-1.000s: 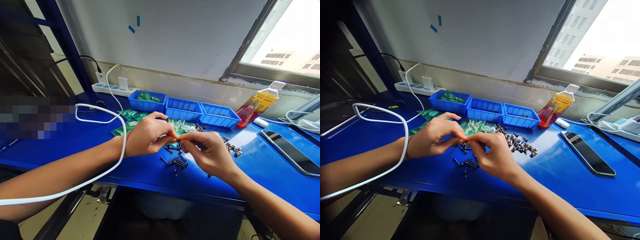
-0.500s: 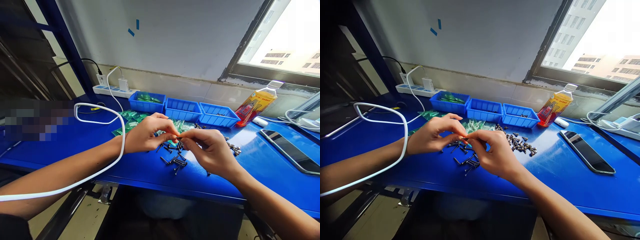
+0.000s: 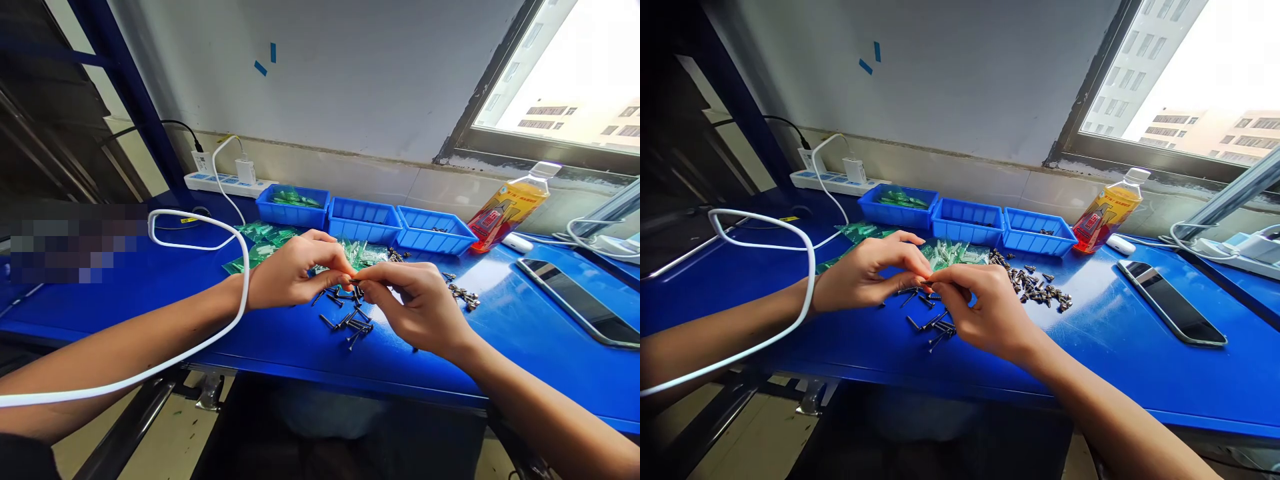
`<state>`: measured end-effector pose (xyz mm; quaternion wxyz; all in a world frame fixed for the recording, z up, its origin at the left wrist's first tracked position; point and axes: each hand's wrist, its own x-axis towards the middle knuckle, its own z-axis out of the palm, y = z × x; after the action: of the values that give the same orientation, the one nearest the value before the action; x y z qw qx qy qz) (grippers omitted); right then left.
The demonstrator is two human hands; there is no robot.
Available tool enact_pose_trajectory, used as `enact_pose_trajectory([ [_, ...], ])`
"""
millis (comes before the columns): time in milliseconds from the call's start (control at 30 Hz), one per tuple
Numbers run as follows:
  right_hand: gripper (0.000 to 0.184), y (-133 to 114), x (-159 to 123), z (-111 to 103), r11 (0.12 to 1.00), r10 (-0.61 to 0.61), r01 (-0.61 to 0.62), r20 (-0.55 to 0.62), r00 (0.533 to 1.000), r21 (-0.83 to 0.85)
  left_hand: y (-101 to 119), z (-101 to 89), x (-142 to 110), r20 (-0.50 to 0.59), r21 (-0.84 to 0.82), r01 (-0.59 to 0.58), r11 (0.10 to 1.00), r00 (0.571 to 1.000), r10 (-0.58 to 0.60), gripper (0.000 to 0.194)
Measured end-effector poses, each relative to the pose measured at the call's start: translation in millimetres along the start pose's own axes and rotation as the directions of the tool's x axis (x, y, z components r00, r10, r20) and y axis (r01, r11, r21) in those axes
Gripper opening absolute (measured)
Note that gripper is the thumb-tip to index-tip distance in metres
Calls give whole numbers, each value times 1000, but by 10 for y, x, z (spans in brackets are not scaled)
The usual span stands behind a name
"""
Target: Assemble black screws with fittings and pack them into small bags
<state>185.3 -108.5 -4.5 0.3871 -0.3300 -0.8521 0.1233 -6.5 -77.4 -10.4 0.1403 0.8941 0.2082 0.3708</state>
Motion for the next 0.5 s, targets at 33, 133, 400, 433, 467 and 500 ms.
enact_pose_trajectory([
  [33,21,1,-3,7,1000,7,-8,1,1000,10,-1,0,-2,9,-3,9,1000,1000,-9,8],
  [133,21,7,-13,29,999,39,-39,4,999,34,-4,3,-8,20,-7,29,1000,999,-29,9],
  [400,20,13,-22,63,995,84,-84,-4,996,46,-17,11,-17,12,35,-9,999,1000,8,8],
  [433,19,12,-22,65,995,85,-85,-7,996,46,-17,10,-19,14,43,-8,999,1000,8,8],
  [467,19,11,-23,67,995,89,-88,-8,996,46,-15,9,-20,16,51,-1,999,1000,1,8],
  [500,19,10,-25,70,995,95,-94,-10,995,45,-13,8,-21,19,59,7,998,1000,-8,8],
])
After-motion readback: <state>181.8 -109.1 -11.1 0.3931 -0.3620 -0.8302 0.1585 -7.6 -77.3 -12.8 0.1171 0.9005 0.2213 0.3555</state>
